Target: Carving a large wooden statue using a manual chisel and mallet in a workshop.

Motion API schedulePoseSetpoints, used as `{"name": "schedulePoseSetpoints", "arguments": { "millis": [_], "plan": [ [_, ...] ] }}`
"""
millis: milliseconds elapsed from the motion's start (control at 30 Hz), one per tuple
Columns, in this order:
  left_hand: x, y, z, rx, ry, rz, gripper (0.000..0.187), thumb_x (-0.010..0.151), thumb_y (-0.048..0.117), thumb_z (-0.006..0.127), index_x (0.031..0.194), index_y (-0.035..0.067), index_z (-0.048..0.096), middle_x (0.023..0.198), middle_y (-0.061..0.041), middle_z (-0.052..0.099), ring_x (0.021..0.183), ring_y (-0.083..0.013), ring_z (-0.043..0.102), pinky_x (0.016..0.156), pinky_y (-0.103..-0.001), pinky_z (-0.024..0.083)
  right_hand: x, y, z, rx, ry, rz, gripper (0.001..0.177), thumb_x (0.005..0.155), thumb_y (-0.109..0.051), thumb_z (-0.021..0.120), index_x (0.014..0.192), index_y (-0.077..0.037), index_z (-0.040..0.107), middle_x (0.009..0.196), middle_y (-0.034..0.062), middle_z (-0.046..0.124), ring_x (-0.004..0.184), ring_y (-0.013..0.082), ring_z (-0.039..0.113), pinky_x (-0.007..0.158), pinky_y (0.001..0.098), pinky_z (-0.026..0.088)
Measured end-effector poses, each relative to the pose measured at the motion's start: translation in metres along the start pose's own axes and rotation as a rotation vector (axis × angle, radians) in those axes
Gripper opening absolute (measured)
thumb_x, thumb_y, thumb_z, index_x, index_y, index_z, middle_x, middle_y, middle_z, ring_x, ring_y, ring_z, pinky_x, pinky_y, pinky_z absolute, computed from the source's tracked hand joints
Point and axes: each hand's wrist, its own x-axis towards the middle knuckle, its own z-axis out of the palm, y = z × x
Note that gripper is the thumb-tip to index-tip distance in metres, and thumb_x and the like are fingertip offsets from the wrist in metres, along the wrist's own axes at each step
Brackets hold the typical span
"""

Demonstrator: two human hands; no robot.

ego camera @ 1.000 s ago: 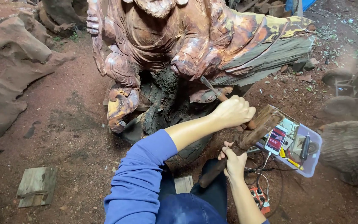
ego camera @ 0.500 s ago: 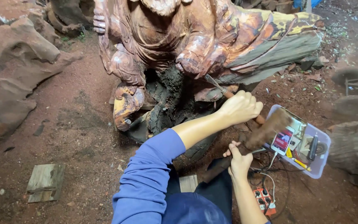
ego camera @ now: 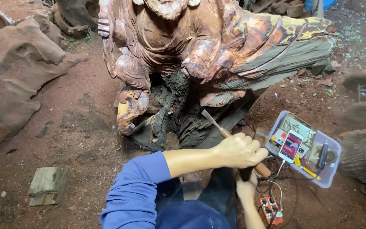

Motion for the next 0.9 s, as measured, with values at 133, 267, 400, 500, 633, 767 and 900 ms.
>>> {"name": "schedulePoseSetpoints", "arguments": {
  "millis": [133,267,400,500,633,767,900],
  "plan": [
    [0.024,-0.014,-0.010,-0.068,0.106,0.146,0.027,0.088,0.001,0.060,0.070,0.015,0.045,0.057,-0.001,0.047,0.047,-0.0213,0.051,0.047,-0.035,0.036,-0.046,0.047,-0.007,-0.059,-0.031,-0.095,0.049,0.074,-0.022,0.085,0.118,-0.006,0.071,0.112,0.0111,0.078,0.103,0.0241,0.073,0.095,0.0364,0.053],
    [0.051,-0.021,-0.024,0.010,0.127,0.183,0.030,0.093,0.005,0.060,0.070,0.019,0.044,0.063,0.001,0.047,0.054,-0.0178,0.046,0.054,-0.033,0.031,-0.062,0.062,-0.023,0.074,-0.218,-0.002,0.053,0.072,-0.016,0.087,0.120,-0.004,0.067,0.108,0.0105,0.080,0.097,0.0192,0.073,0.092,0.0312,0.054],
    [0.069,-0.032,-0.018,0.077,0.142,0.159,0.028,0.092,0.010,0.061,0.070,0.019,0.048,0.062,0.001,0.053,0.054,-0.0196,0.051,0.054,-0.034,0.034,-0.053,0.064,-0.026,0.167,-0.315,0.134,0.023,0.075,-0.008,0.084,0.090,0.008,0.076,0.077,0.0168,0.076,0.048,0.0236,0.066,0.047,0.0327,0.054],
    [0.074,-0.043,-0.017,0.096,0.141,0.150,0.025,0.090,0.008,0.059,0.070,0.019,0.049,0.060,0.001,0.052,0.052,-0.0206,0.052,0.053,-0.035,0.034,-0.045,0.058,-0.027,0.234,-0.297,0.124,0.025,0.077,-0.006,0.080,0.097,0.006,0.070,0.079,0.0196,0.074,0.043,0.0229,0.060,0.040,0.0316,0.050],
    [0.088,-0.054,-0.017,0.079,0.224,0.131,0.025,0.088,0.006,0.056,0.070,0.018,0.045,0.059,0.001,0.048,0.050,-0.0222,0.050,0.052,-0.036,0.033,-0.027,0.034,-0.041,0.271,-0.247,0.048,0.042,0.079,-0.004,0.076,0.118,0.004,0.061,0.104,0.0240,0.073,0.041,0.0226,0.058,0.036,0.0300,0.050],
    [0.099,-0.058,-0.012,0.087,0.264,0.107,0.025,0.087,0.005,0.055,0.069,0.018,0.045,0.057,0.001,0.050,0.048,-0.0222,0.052,0.051,-0.036,0.034,0.005,0.023,-0.063,0.359,-0.179,-0.058,0.040,0.081,0.000,0.074,0.117,0.005,0.058,0.108,0.0263,0.070,0.046,0.0269,0.059,0.041,0.0336,0.054],
    [0.104,-0.058,-0.006,0.020,0.180,0.024,0.029,0.093,0.032,0.054,0.068,0.017,0.050,0.057,-0.004,0.058,0.054,-0.0296,0.063,0.053,-0.042,0.044,0.024,-0.024,-0.088,0.508,-0.083,-0.277,0.030,0.085,-0.001,0.070,0.113,0.004,0.058,0.109,0.0269,0.068,0.049,0.0254,0.063,0.048,0.0345,0.057]
  ]
}}
